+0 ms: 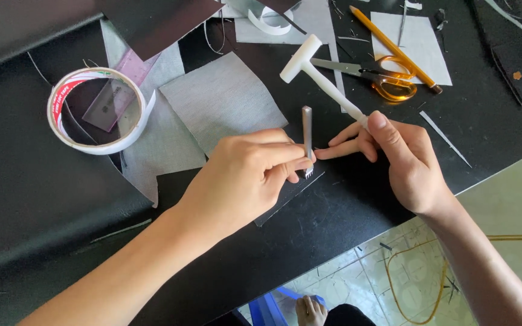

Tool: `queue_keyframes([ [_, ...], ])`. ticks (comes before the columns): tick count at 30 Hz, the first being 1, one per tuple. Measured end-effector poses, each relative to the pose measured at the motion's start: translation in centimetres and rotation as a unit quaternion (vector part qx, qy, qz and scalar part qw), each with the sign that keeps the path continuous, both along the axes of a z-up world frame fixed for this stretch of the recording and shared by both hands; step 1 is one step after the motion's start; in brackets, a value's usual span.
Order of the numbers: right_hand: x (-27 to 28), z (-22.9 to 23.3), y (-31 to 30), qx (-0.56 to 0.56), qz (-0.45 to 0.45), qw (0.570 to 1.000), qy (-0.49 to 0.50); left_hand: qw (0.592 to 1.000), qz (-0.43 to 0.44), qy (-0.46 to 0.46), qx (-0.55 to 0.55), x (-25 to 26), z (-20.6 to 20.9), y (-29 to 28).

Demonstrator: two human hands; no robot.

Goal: Creating stitching holes in a leather piece using a prong punch and a mallet, then pressing the leather with a tool.

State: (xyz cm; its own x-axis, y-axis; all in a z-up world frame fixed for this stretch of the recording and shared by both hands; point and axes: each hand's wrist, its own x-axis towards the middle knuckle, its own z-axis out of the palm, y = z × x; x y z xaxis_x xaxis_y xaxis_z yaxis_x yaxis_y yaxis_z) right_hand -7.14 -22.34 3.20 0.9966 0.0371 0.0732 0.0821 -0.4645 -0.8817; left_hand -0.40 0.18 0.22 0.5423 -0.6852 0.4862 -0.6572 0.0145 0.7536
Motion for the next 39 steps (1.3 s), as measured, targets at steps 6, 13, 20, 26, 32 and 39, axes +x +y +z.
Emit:
queue_keyframes([
  [6, 0.0, -0.2, -0.1, 0.004, 0.007, 1.000, -0.005, 0.998, 0.006, -0.066, 0.025, 0.0, 0.1, 0.0],
  [13, -0.2, -0.2, -0.1, 0.031, 0.028, 0.999, -0.018, 0.988, 0.029, -0.152, 0.023, -0.4, 0.2, -0.2],
  [20, -0.4, -0.6, -0.6, 0.037, 0.024, 0.999, -0.017, 0.984, 0.023, -0.178, -0.004, -0.3, 0.0, -0.2],
  [26, -0.4, -0.3, -0.3, 0.028, 0.025, 0.999, -0.021, 0.983, 0.018, -0.182, -0.001, -0.2, 0.0, 0.0],
  [32, -0.5, -0.5, -0.6, 0.024, 0.019, 0.999, -0.014, 0.978, 0.030, -0.204, 0.015, -0.3, 0.0, -0.2],
  [39, -1.9, 1.6, -1.1, 0.014, 0.054, 0.998, -0.001, 0.977, 0.035, -0.210, 0.034, -0.3, -0.3, -0.2],
])
